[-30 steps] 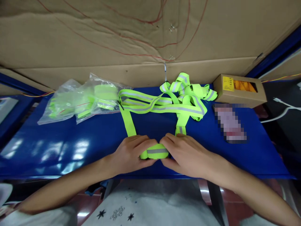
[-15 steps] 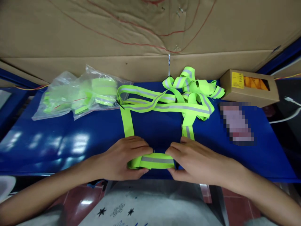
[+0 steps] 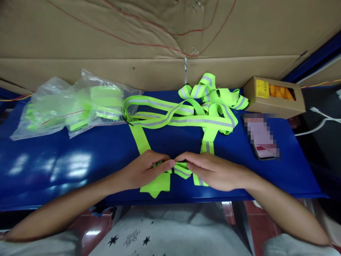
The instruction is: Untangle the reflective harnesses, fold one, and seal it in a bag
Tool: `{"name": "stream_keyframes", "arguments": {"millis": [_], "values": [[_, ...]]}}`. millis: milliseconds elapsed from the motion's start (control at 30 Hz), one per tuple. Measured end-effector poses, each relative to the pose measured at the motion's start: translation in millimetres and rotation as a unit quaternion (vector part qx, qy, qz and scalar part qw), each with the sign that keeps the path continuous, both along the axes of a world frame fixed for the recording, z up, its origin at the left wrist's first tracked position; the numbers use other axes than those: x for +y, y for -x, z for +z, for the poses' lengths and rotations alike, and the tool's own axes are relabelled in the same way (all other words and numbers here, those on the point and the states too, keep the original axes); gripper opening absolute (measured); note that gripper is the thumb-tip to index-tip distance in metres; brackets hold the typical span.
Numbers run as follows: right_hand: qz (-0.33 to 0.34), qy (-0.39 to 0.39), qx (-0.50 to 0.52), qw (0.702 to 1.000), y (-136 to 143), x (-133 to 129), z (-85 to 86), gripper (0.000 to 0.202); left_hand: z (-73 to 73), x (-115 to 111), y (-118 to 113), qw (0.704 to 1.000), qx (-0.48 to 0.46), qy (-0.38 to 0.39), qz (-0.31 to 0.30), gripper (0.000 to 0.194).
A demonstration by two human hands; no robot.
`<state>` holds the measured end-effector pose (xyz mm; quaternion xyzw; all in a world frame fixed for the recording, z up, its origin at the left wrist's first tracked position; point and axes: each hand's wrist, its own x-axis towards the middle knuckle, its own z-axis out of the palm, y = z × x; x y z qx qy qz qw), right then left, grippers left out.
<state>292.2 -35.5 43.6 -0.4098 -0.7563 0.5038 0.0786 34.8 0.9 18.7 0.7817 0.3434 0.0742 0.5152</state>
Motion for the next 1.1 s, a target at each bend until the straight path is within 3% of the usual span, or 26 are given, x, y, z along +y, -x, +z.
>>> {"name": "stream_keyframes", "arguments": {"millis": [100,200,267,333,433,500,567,633,700,767,900,967,1033,1100], "values": [[-0.005,0.063,0.049,0.997,1.7,0.3,-6.4,0.040,6.4,-2.9,6.7,0.999,0.034,0.001,0.008,0.040],[0.040,0.100,0.070,0.992,-3.0,1.8,-10.9,0.039,15.7,-7.2,25.9,0.990,0.103,-0.041,-0.083,0.032],[0.037,0.098,0.063,0.993,-9.9,3.9,-10.8,0.039,19.8,-4.7,47.9,0.974,0.141,-0.096,-0.149,0.013],[0.028,0.099,0.059,0.993,-17.9,6.9,-8.6,0.039,22.5,5.4,75.6,0.961,0.162,-0.144,-0.172,0.013],[0.014,0.108,0.057,0.992,-26.3,11.5,-5.0,0.039,27.2,29.9,112.2,0.952,0.195,-0.180,-0.155,0.029],[-0.003,0.125,0.065,0.990,-26.7,13.6,-4.7,0.039,32.1,41.1,121.0,0.934,0.235,-0.249,-0.103,0.028],[-0.023,0.147,0.080,0.986,-23.0,14.5,-6.5,0.039,37.1,39.9,114.1,0.888,0.277,-0.368,-0.012,0.033],[-0.036,0.163,0.093,0.982,-17.6,14.7,-9.6,0.041,40.7,26.0,97.2,0.852,0.281,-0.440,0.031,0.054],[-0.042,0.171,0.100,0.979,-12.6,14.7,-13.0,0.042,42.7,5.8,78.9,0.868,0.238,-0.436,-0.009,0.078],[-0.048,0.179,0.105,0.977,-9.2,14.5,-15.5,0.043,43.9,-12.5,64.6,0.889,0.197,-0.410,-0.059,0.089],[-0.056,0.189,0.113,0.974,-6.3,13.0,-16.7,0.042,42.6,-28.5,48.0,0.919,0.136,-0.359,-0.088,0.067],[-0.052,0.184,0.123,0.974,-7.3,11.3,-15.4,0.039,36.9,-27.0,46.2,0.934,0.130,-0.324,-0.077,0.067],[-0.055,0.178,0.132,0.974,-11.4,9.8,-12.8,0.035,27.8,-22.3,52.0,0.939,0.153,-0.303,-0.057,0.062],[-0.074,0.179,0.133,0.972,-18.4,9.4,-9.0,0.033,18.5,-17.0,65.2,0.938,0.180,-0.294,-0.036,0.042]]}}
